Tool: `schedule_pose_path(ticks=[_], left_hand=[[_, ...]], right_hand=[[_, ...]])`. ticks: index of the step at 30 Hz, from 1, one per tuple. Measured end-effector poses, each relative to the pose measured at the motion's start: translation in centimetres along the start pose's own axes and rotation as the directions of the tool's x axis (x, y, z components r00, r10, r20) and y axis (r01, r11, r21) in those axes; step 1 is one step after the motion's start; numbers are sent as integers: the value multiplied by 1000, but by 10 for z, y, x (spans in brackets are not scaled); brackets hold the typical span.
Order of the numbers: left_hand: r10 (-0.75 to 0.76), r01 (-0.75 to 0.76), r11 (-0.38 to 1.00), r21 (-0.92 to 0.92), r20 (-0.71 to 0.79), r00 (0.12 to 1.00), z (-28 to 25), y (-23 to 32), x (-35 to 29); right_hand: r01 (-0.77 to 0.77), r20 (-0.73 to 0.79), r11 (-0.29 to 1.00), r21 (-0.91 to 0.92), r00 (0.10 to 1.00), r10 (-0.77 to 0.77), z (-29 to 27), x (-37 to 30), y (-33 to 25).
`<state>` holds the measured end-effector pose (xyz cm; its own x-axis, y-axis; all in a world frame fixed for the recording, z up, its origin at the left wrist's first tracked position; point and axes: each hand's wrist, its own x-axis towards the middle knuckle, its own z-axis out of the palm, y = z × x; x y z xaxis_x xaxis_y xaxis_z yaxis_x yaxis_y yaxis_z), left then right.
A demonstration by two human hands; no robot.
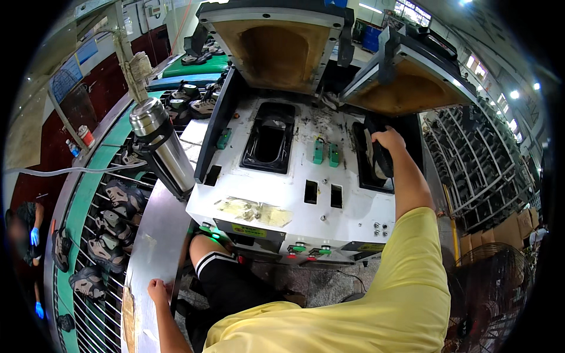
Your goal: The person picks up shoes from a conveyor belt, places them into a heat-shaping or pressing machine, activates the machine using buttons, and then returns the shoes to the belt.
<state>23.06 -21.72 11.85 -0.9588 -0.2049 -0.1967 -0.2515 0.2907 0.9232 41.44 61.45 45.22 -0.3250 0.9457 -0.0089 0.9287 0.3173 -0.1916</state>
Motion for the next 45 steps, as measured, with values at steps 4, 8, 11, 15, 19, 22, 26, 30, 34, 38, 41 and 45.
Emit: schedule_pose_path(ticks=[4, 8, 11, 15, 19, 22, 26, 30, 34, 38, 41, 45], left_hand=[[39, -37, 999, -16, 115, 993, 25, 12, -23], [113, -105, 994, -43, 411, 905, 107, 73, -74], [154, -303, 944, 131, 638, 754, 180, 119, -134], [98, -452, 891, 44, 953, 286, 256, 136, -201], [166, -428, 888, -170, 985, -48, 313, 142, -269], [60, -434, 899, -57, 998, -6, 367, 142, -285], [190, -496, 860, -117, 977, 100, 343, 147, -289], [103, -68, 993, -101, 995, 21, 300, 136, -240], [96, 264, 937, -230, 895, 437, 202, 120, -157], [193, 196, 705, -681, 450, 872, 63, 74, -55], [-153, 142, 609, -780, 60, 986, -50, 67, -10], [-337, -25, 615, -788, -292, 895, -170, 6, 61]], right_hand=[[15, -28, 1000, 14, 999, -15, 15, -4, -2], [95, -187, 994, -53, 977, -103, 29, -38, 15], [364, -500, 920, -142, 776, -384, 57, -70, 67], [605, -713, 781, 155, 616, -336, 87, -171, 138], [206, -605, 620, 757, 579, 546, 173, -254, 238], [76, 133, -209, 975, 556, 821, 173, -255, 275], [32, 410, -640, 768, 742, 530, 179, -259, 284], [-92, 426, -528, 844, 714, 556, 229, -277, 257], [-528, 524, -49, 848, 820, 229, 318, -339, 186], [-545, 586, 263, 796, 802, -113, 364, -393, 70], [-283, 447, 399, 872, 792, -416, 343, -422, -30], [193, 242, 459, 867, 641, -728, 325, -435, -122]])
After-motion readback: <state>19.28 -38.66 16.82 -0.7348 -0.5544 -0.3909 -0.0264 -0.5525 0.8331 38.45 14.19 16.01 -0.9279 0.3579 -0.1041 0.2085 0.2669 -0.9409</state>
